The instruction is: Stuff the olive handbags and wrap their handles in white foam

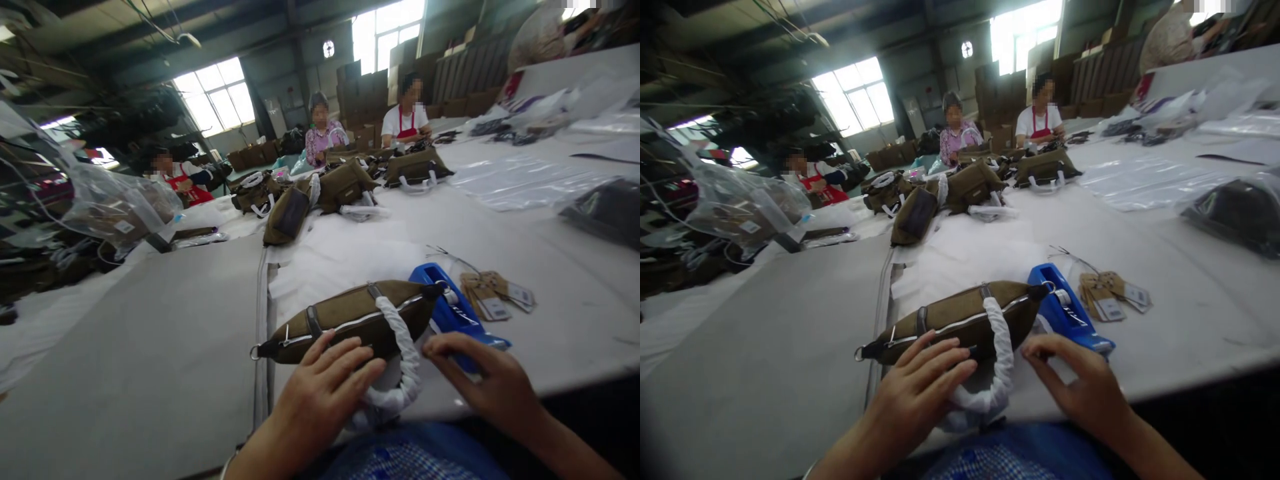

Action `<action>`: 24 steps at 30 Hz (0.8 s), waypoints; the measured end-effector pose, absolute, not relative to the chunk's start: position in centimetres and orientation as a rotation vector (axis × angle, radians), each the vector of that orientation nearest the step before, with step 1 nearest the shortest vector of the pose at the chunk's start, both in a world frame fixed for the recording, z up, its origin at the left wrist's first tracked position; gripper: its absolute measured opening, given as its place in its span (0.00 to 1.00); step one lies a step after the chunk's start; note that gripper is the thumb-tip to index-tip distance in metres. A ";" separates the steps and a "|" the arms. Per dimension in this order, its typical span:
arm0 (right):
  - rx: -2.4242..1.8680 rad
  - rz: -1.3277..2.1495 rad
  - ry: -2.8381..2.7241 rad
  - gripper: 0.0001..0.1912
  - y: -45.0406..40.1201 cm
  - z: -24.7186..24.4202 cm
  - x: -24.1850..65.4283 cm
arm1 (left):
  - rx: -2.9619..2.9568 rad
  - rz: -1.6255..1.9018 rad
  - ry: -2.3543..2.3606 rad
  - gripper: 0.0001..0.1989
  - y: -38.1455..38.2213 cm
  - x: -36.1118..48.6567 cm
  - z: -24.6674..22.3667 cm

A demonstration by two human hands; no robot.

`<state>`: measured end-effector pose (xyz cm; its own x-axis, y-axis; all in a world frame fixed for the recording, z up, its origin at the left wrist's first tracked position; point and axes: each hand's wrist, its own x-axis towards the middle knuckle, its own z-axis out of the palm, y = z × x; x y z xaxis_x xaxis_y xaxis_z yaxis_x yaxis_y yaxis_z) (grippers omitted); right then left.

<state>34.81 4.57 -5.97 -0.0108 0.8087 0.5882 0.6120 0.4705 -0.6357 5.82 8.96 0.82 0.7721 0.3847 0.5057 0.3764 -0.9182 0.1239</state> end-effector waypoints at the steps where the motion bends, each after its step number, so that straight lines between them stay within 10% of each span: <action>1: -1.122 0.159 -1.843 0.06 4.0 -6.2 34.3 | 2.905 0.855 0.606 0.14 9.2 6.4 0.8; 10: -0.832 -0.207 -2.436 0.21 3.9 -8.8 30.9 | 2.583 0.842 0.891 0.20 12.7 7.1 3.3; 20: -0.816 -0.195 -2.241 0.08 6.9 -7.9 29.6 | 2.974 1.236 0.730 0.11 7.4 6.5 3.4; 24: -0.848 0.003 -2.043 0.08 6.9 -6.3 29.9 | 3.184 0.866 0.515 0.09 5.4 5.6 0.1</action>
